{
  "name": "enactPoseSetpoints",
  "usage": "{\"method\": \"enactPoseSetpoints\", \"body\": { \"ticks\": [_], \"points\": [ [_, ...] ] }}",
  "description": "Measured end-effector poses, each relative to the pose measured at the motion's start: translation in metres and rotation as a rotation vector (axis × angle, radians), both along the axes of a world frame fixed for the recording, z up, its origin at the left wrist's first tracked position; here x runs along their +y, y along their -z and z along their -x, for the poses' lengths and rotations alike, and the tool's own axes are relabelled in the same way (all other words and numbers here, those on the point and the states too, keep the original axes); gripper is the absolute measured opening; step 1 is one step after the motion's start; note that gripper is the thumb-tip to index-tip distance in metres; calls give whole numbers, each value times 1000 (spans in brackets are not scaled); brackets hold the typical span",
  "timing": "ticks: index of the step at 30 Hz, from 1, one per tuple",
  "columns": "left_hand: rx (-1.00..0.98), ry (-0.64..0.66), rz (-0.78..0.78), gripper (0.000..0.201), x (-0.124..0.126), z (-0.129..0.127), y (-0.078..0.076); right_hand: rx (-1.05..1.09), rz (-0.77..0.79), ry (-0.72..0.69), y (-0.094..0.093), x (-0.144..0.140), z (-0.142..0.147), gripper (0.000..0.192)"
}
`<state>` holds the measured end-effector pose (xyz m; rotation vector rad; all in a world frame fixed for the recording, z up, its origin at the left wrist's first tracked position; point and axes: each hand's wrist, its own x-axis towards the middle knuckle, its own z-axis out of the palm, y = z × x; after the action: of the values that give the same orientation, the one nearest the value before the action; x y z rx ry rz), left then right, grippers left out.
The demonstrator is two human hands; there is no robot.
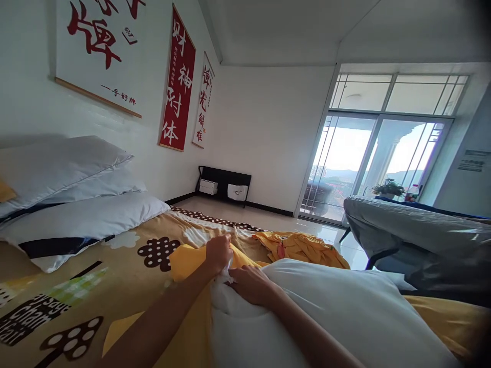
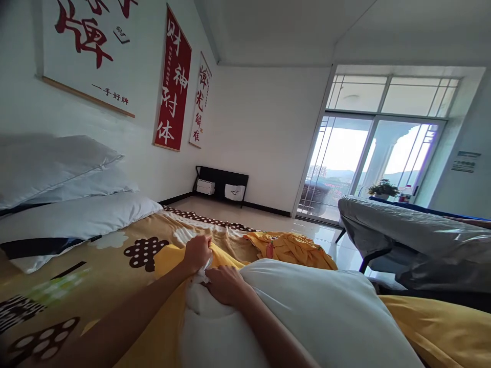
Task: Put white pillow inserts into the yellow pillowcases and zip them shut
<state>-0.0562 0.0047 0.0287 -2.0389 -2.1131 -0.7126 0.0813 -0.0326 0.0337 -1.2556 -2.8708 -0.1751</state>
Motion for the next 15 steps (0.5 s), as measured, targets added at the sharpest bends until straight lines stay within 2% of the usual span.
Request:
{"method": "enactPoseSetpoints", "body": {
  "ticks": [4,9,12,15],
  "points": [
    [-17,104,-11,18,-13,-23,-9,22,2,97,9,13,-2,30],
    [-6,221,-22,24,-28,-50,-9,51,8,255,16,29,3,29],
    [-27,199,-1,26,-29,-38,-2,103,-1,238,13,27,-7,30],
    [-82,125,57,19,-25,-10,7,218,-14,112,7,20,-25,34]
  ]
}}
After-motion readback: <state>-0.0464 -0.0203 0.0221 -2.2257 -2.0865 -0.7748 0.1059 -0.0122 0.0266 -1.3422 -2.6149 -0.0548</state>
